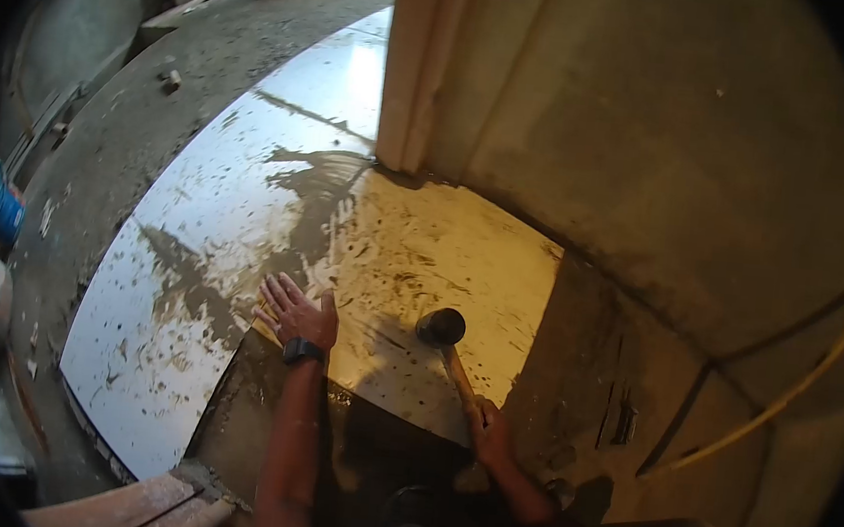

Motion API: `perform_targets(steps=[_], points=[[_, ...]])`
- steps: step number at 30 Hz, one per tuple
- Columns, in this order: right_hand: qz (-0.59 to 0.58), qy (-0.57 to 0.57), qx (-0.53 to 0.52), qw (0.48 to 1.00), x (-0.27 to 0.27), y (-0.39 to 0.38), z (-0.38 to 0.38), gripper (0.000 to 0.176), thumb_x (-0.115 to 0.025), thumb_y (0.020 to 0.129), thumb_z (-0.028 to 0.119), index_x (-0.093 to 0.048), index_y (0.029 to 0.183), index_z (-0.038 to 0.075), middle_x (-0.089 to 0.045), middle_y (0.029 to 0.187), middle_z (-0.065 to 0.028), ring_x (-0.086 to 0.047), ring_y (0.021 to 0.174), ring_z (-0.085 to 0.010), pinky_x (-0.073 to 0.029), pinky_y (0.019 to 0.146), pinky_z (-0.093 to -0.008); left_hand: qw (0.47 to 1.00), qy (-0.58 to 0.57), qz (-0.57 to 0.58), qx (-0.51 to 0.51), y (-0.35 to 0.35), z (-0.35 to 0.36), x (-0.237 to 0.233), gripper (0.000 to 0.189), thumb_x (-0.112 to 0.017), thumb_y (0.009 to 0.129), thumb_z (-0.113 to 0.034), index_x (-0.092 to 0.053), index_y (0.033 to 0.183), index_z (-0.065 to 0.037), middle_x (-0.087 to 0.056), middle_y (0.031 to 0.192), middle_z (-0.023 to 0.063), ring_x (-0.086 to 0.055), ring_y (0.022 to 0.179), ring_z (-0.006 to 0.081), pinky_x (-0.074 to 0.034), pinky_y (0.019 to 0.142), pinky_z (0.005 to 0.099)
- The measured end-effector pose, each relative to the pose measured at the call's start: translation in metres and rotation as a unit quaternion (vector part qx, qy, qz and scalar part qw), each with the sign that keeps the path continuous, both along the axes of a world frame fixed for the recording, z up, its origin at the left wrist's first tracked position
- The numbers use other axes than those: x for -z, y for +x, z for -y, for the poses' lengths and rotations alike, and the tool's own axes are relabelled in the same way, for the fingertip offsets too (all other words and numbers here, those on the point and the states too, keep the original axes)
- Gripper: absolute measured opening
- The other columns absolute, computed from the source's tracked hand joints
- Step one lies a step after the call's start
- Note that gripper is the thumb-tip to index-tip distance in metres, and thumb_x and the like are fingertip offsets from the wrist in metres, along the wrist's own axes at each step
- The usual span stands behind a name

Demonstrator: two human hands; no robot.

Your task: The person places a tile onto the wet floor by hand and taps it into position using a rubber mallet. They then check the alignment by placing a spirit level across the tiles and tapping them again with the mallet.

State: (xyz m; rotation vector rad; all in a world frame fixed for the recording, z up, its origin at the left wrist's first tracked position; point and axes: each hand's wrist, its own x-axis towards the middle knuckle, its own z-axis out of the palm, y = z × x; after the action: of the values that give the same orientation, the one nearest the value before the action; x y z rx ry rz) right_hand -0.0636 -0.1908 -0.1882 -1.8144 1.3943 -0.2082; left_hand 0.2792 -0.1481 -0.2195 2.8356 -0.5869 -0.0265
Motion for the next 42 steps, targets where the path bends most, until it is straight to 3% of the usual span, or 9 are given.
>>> perform_targets(steps=[7, 11, 15, 17, 20, 35, 38, 41, 42], points=[[0.012, 0.001, 0.124, 0.992, -0.033, -0.01, 0.01, 0.041, -0.058, 0.098, 0.042, -0.064, 0.107, 0.002, -0.062, 0.078, -0.0129, -0.062, 0.073, -0.0252, -0.05, 0.07, -0.039, 0.973, 0.065, -0.098, 0.198, -0.009, 0.072, -0.035, 0.128, -0.063, 0.069, -0.083, -0.011, 0.161, -0.009, -0.003, 0.166, 0.023, -0.001, 0.154, 0.0389, 0.0, 0.118, 0.0676], [0.254, -0.025, 0.174, 0.951, -0.057, -0.002, 0.042, 0.034, -0.055, 0.102, 0.034, -0.058, 0.113, 0.003, -0.057, 0.075, -0.0046, -0.059, 0.073, -0.014, -0.05, 0.066, -0.0342, 0.958, 0.131, -0.14, 0.213, -0.012, 0.114, -0.057, 0.138, -0.067, 0.057, -0.089, -0.008, 0.162, -0.021, 0.001, 0.167, 0.0182, 0.001, 0.152, 0.0452, -0.009, 0.112, 0.0763], [0.316, -0.067, 0.184, 0.928, -0.021, 0.024, 0.088, 0.034, -0.05, 0.104, 0.034, -0.053, 0.114, 0.002, -0.062, 0.077, -0.011, -0.065, 0.073, -0.0239, -0.05, 0.065, -0.0398, 0.955, 0.148, -0.189, 0.173, -0.012, 0.127, -0.063, 0.143, -0.077, 0.053, -0.082, -0.008, 0.162, -0.02, 0.001, 0.167, 0.0175, -0.001, 0.151, 0.0481, -0.011, 0.112, 0.0759], [0.077, -0.184, 0.107, 0.974, 0.003, 0.036, 0.108, 0.035, -0.045, 0.104, 0.034, -0.051, 0.113, 0.001, -0.065, 0.083, -0.0213, -0.067, 0.079, -0.0393, -0.05, 0.067, -0.0477, 0.956, 0.146, -0.192, 0.165, -0.013, 0.128, -0.066, 0.144, -0.078, 0.053, -0.082, -0.008, 0.162, -0.021, 0.001, 0.167, 0.0171, -0.001, 0.151, 0.048, -0.012, 0.113, 0.0755], [0.022, -0.11, 0.084, 0.99, -0.003, 0.052, 0.12, 0.038, -0.044, 0.104, 0.036, -0.051, 0.116, 0.001, -0.065, 0.088, -0.0282, -0.065, 0.085, -0.0494, -0.049, 0.071, -0.0533, 0.957, 0.149, -0.193, 0.16, -0.013, 0.128, -0.068, 0.143, -0.078, 0.053, -0.082, -0.007, 0.162, -0.021, 0.003, 0.167, 0.0166, -0.001, 0.151, 0.0481, -0.013, 0.113, 0.0751], [-0.084, -0.037, -0.007, 0.996, -0.008, 0.067, 0.098, 0.042, -0.043, 0.103, 0.042, -0.055, 0.116, 0.004, -0.067, 0.088, -0.0274, -0.066, 0.085, -0.0459, -0.051, 0.078, -0.0508, 0.962, 0.128, -0.181, 0.157, -0.011, 0.126, -0.06, 0.142, -0.079, 0.053, -0.081, -0.011, 0.161, -0.02, -0.001, 0.167, 0.0183, 0.0, 0.151, 0.0485, -0.011, 0.111, 0.0776], [0.195, -0.049, 0.085, 0.976, -0.026, 0.068, 0.095, 0.033, -0.046, 0.105, 0.035, -0.051, 0.111, 0.003, -0.058, 0.073, -0.0093, -0.057, 0.061, -0.0178, -0.047, 0.059, -0.0338, 0.955, 0.134, -0.197, 0.177, -0.008, 0.124, -0.059, 0.143, -0.076, 0.053, -0.083, -0.007, 0.162, -0.022, 0.005, 0.168, 0.015, 0.001, 0.152, 0.0472, -0.012, 0.109, 0.0794], [0.367, -0.122, 0.058, 0.92, -0.022, 0.075, 0.097, 0.034, -0.045, 0.106, 0.035, -0.051, 0.11, 0.001, -0.052, 0.069, -0.004, -0.051, 0.059, -0.009, -0.043, 0.054, -0.0293, 0.953, 0.143, -0.196, 0.18, -0.007, 0.124, -0.056, 0.143, -0.075, 0.052, -0.085, -0.007, 0.162, -0.022, 0.004, 0.168, 0.015, 0.001, 0.152, 0.0471, -0.013, 0.109, 0.0797], [0.342, -0.143, 0.037, 0.928, -0.014, 0.074, 0.1, 0.04, -0.042, 0.106, 0.039, -0.05, 0.111, -0.001, -0.058, 0.071, -0.01, -0.057, 0.058, -0.0197, -0.047, 0.057, -0.0354, 0.953, 0.131, -0.202, 0.185, -0.007, 0.122, -0.058, 0.143, -0.075, 0.053, -0.084, -0.008, 0.162, -0.018, 0.002, 0.167, 0.018, 0.002, 0.151, 0.0477, -0.011, 0.111, 0.0781]])
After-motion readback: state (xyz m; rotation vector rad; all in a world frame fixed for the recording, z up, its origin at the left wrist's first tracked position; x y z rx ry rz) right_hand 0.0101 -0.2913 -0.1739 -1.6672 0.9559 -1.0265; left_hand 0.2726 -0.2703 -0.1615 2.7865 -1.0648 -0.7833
